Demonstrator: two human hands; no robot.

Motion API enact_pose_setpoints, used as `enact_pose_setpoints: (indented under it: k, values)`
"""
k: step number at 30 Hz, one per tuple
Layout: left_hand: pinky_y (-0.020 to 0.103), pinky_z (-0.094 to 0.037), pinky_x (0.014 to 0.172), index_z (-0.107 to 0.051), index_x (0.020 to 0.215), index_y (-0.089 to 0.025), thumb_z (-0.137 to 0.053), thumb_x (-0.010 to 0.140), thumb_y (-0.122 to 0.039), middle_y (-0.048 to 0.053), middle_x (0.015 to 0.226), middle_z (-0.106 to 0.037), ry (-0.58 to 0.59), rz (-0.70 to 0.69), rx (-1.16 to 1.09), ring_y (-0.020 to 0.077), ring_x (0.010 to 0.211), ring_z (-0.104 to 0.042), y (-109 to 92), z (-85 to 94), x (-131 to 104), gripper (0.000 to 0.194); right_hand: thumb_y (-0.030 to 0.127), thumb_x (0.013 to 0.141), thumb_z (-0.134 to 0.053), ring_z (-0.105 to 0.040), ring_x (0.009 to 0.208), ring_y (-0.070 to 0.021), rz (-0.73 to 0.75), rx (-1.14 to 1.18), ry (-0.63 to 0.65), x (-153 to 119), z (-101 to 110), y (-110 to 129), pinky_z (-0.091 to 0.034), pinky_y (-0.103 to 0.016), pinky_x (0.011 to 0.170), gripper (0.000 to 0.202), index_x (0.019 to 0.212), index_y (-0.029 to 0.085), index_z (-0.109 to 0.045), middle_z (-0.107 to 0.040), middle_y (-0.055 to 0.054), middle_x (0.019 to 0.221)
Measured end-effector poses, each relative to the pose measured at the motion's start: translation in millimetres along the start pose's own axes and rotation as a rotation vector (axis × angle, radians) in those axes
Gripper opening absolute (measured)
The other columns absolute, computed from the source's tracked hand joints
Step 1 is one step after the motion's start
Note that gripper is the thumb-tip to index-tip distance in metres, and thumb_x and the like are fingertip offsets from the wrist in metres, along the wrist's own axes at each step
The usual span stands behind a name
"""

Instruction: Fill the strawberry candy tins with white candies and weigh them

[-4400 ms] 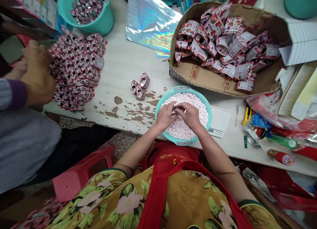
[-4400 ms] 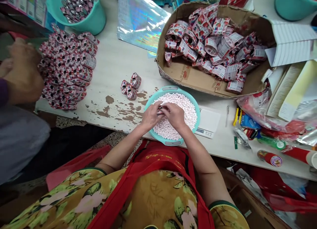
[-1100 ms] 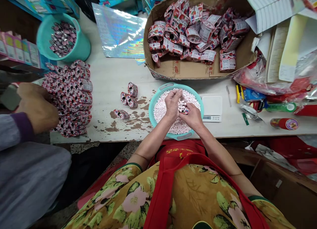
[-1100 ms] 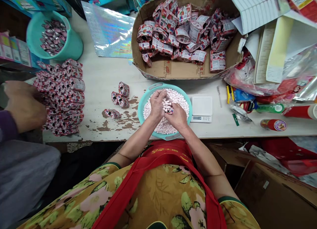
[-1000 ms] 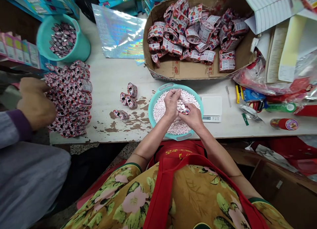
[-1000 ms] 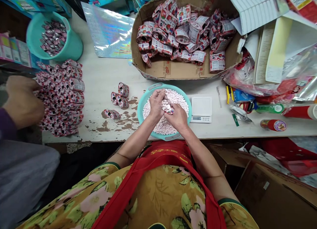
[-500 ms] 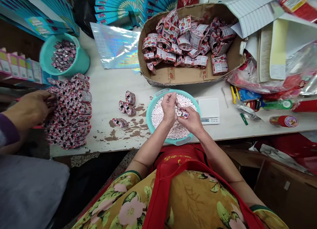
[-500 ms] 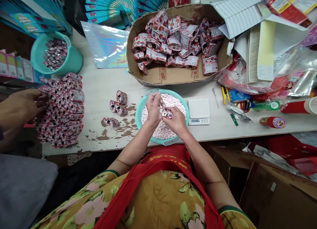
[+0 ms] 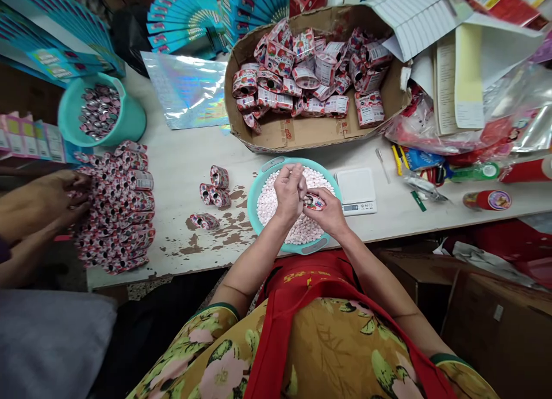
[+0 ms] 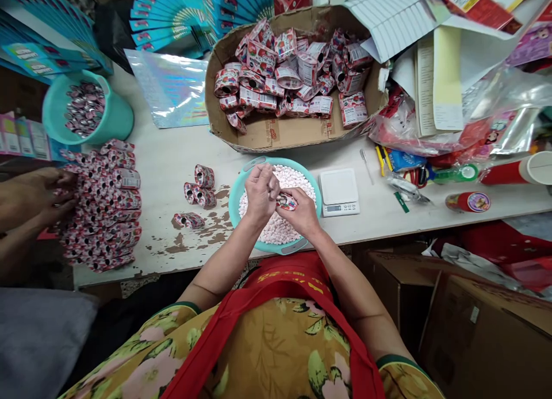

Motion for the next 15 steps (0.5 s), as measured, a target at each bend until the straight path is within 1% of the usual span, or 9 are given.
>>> enact_pose_setpoints:
  k: [2,5,7,9,10,11,12,13,15]
  values:
    - [0.017,-0.02,0.034,-0.052,0.076,-0.019,-0.081,0.077,-0.052,-0.01,0.048,-0.041,0.051,0.049,-0.005,0.0021,0.035,-0.03,-1,-5.7,-3,0.044,0.026,0.07,-0.069,-0.066,0.095,-0.0215,0.008,0.03,-0.001,1,0,-3,-0.052,-0.035,0.09,0.026,0.096,0.023,-0.068,-0.07,-0.003,0.099]
    - [0.017,-0.019,0.034,-0.055,0.077,-0.019,-0.083,0.074,-0.052,-0.009,0.049,-0.04,0.195,0.182,0.015,0.0023,0.036,-0.028,-1,-8.5,-3,0.043,0.028,0.069,-0.071,-0.066,0.089,-0.0206,-0.022,0.07,0.015,3,0,-8,-0.053,-0.035,0.086,0.019,0.087,0.022,-0.067,-0.069,-0.002,0.092]
    - [0.018,-0.019,0.036,-0.056,0.08,-0.02,-0.082,0.075,-0.051,-0.009,0.051,-0.039,0.16,0.153,0.027,0.003,0.037,-0.027,-2,3.9,3,0.04,0.031,0.071,-0.073,-0.067,0.097,-0.0212,-0.04,0.097,0.017,3,6,-9,-0.053,-0.036,0.093,0.026,0.095,0.022,-0.069,-0.071,-0.003,0.1]
    - [0.019,-0.024,0.039,-0.057,0.083,-0.022,-0.074,0.083,-0.052,-0.008,0.053,-0.04,0.02,0.01,0.132,0.0052,0.04,-0.03,-4,28.0,15,0.035,0.036,0.072,-0.075,-0.066,0.108,-0.0218,-0.047,0.121,-0.01,1,19,-8,-0.051,-0.038,0.101,0.036,0.106,0.024,-0.07,-0.07,-0.005,0.112]
    - [0.019,-0.031,0.042,-0.058,0.084,-0.023,-0.07,0.086,-0.051,-0.006,0.056,-0.045,-0.022,-0.063,0.26,0.007,0.043,-0.037,-3,40.9,21,0.031,0.037,0.072,-0.076,-0.066,0.11,-0.0221,-0.051,0.133,-0.029,-1,29,-9,-0.051,-0.039,0.102,0.039,0.108,0.024,-0.069,-0.069,-0.005,0.115]
    - [0.021,-0.04,0.05,-0.06,0.085,-0.023,-0.067,0.089,-0.049,-0.004,0.061,-0.054,-0.017,-0.12,0.442,0.0095,0.05,-0.047,1,52.2,26,0.027,0.039,0.072,-0.076,-0.066,0.11,-0.0226,-0.06,0.144,-0.05,-2,40,-12,-0.052,-0.04,0.101,0.04,0.109,0.024,-0.069,-0.069,-0.006,0.116]
    - [0.025,-0.049,0.063,-0.062,0.085,-0.024,-0.065,0.09,-0.044,0.0,0.072,-0.063,0.028,-0.162,0.659,0.0131,0.063,-0.058,6,61.5,31,0.021,0.04,0.072,-0.077,-0.067,0.108,-0.0232,-0.076,0.152,-0.083,-2,51,-17,-0.053,-0.041,0.1,0.041,0.109,0.025,-0.068,-0.069,-0.005,0.114]
    - [0.031,-0.052,0.08,-0.065,0.087,-0.024,-0.063,0.091,-0.039,0.003,0.087,-0.071,0.092,-0.189,0.887,0.0177,0.082,-0.065,14,68.7,35,0.016,0.04,0.072,-0.077,-0.068,0.106,-0.0239,-0.098,0.15,-0.125,-2,63,-26,-0.055,-0.042,0.098,0.042,0.109,0.025,-0.067,-0.07,-0.005,0.113]
    - [0.043,-0.042,0.108,-0.07,0.096,-0.024,-0.058,0.094,-0.031,0.007,0.121,-0.071,0.188,-0.228,1.256,0.0262,0.117,-0.061,31,78.1,42,0.014,0.04,0.073,-0.076,-0.069,0.102,-0.0255,-0.135,0.103,-0.23,2,85,-50,-0.057,-0.044,0.094,0.041,0.11,0.026,-0.064,-0.07,-0.006,0.112]
Point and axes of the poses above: each hand's wrist, its own x-axis towards the middle knuckle, its own z-axis out of the back of the hand, y = z × x, the point moved 3 cm from there along x, towards the middle knuckle
